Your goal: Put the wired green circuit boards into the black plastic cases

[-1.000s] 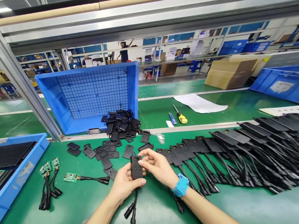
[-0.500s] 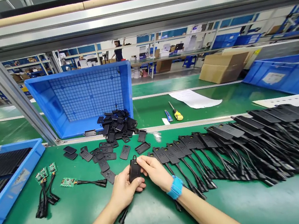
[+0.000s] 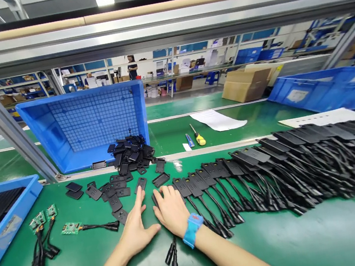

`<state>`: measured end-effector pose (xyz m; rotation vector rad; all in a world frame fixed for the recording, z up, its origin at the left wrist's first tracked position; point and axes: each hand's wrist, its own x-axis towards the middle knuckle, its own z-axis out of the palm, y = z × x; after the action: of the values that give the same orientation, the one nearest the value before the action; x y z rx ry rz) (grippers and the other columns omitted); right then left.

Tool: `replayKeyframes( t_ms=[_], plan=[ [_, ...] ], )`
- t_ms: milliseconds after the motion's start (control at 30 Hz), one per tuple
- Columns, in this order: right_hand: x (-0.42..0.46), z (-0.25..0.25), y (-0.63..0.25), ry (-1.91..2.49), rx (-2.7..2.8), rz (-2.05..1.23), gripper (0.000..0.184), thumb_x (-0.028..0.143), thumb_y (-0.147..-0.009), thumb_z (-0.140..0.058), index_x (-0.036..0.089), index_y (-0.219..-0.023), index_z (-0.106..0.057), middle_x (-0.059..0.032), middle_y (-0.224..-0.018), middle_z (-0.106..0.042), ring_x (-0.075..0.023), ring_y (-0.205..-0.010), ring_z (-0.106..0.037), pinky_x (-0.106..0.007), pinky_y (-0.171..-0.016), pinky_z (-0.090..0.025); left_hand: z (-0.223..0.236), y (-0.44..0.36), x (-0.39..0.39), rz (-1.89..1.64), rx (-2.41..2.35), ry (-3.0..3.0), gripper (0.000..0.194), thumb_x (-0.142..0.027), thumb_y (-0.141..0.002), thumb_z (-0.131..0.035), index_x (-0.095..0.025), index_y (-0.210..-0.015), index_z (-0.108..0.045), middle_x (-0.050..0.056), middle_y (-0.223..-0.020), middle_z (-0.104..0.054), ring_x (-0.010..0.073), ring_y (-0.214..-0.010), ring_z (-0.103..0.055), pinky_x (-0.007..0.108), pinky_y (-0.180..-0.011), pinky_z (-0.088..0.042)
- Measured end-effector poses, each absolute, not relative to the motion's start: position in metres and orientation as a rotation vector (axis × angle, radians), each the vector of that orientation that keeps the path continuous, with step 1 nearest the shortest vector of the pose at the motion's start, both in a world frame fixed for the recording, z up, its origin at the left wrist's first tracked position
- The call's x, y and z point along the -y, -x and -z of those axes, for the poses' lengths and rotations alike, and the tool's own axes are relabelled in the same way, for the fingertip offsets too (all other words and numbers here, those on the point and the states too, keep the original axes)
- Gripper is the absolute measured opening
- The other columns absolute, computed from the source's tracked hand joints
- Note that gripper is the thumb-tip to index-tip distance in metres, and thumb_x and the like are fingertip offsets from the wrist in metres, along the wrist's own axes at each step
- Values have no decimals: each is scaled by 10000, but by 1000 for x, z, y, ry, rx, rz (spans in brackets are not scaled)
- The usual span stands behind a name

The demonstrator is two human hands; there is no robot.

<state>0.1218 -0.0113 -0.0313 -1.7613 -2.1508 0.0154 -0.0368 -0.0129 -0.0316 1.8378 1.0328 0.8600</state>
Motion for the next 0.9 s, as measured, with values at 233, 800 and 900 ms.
replayKeyframes(
  t_ms=[233, 800, 900],
  plan=[
    [5, 37, -137, 2073, 2040, -95, 712, 485, -854, -516, 87, -1414, -327, -252, -1460, -230, -470, -1336, -151, -595, -1042, -153, 33, 39, 8, -846, -1035, -1866, 880, -277, -798, -644, -300, -1467, -72, 47, -1501, -240, 247, -1373, -224, 419, -1102, -316],
    [38, 50, -106, 1698, 2184, -442, 1232, 788, -611, -580, 121, -1478, -11, -201, -1512, 100, -455, -1343, 146, -661, -1063, -91, 27, 40, 4, -792, -913, -1743, 591, -532, -943, -253, -250, -1459, -198, 30, -1517, -184, 220, -1380, -203, 419, -1158, -138],
    [36, 45, -106, 1667, 2162, -473, 1207, 797, -624, -544, 136, -1477, -5, -223, -1514, 44, -453, -1364, 53, -646, -1060, -123, 29, 40, 8, -786, -937, -1773, 608, -547, -933, -268, -250, -1459, -203, 16, -1525, -150, 223, -1389, -174, 411, -1162, -113]
  ],
)
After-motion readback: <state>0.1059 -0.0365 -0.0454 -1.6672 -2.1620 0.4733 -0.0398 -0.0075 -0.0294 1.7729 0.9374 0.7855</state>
